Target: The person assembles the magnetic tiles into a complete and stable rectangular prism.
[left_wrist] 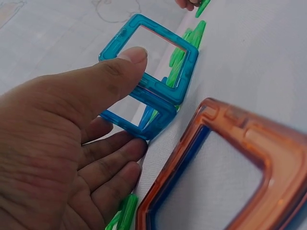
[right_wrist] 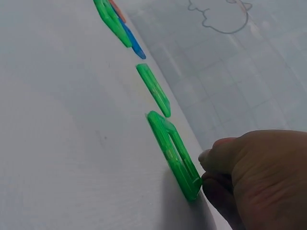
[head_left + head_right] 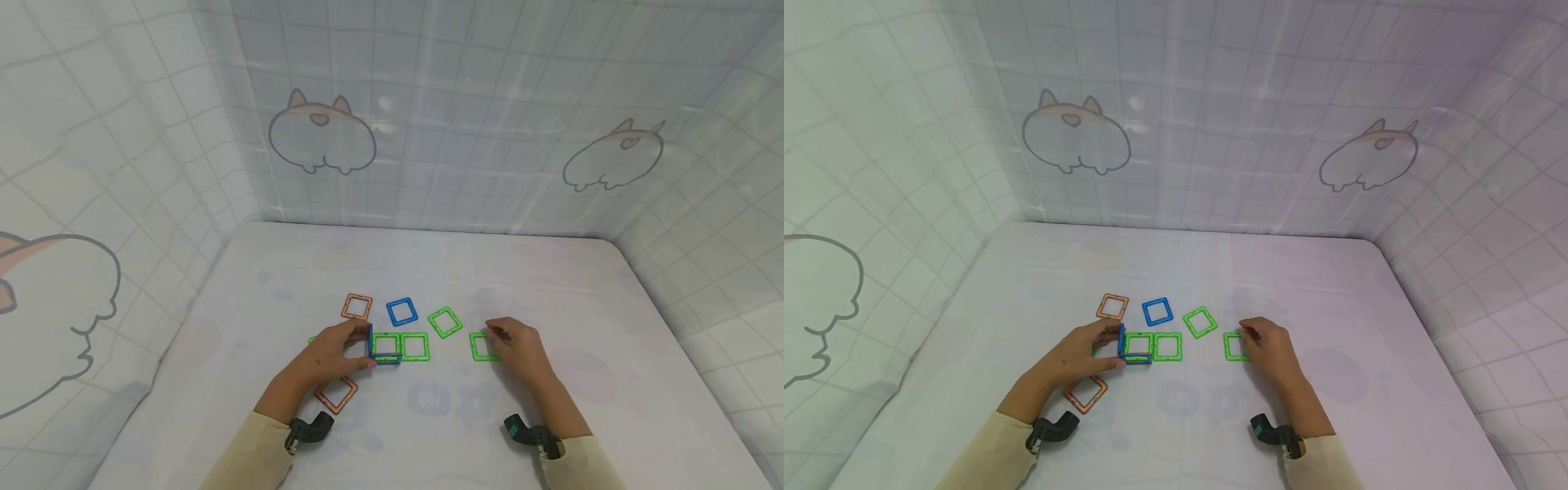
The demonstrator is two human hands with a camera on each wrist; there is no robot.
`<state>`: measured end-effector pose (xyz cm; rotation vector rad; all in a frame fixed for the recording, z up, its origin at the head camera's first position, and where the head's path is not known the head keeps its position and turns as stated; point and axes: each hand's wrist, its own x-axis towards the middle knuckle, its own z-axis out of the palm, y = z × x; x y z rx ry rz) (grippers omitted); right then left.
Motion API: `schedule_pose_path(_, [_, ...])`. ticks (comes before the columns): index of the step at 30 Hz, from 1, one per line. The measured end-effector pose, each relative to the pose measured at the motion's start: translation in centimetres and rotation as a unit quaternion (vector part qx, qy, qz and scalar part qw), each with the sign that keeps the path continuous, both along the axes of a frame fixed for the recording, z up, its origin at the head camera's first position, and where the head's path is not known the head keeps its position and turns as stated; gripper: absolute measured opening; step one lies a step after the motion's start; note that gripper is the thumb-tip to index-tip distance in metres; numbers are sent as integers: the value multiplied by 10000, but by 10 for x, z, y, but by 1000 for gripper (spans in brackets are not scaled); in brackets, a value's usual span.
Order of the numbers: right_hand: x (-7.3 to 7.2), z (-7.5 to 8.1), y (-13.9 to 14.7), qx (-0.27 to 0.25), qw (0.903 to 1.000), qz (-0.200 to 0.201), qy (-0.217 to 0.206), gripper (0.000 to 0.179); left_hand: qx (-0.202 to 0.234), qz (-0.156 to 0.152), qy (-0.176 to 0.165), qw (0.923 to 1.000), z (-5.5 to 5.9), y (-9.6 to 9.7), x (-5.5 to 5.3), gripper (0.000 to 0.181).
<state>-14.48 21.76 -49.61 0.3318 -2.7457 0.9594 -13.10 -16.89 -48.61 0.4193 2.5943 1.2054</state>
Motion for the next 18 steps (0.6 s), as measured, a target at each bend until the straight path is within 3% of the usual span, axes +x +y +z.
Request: schedule_pose_path(18, [0,0,2,588,9980,-35,-228,19,-101,93,79,9999,3,4,3,83])
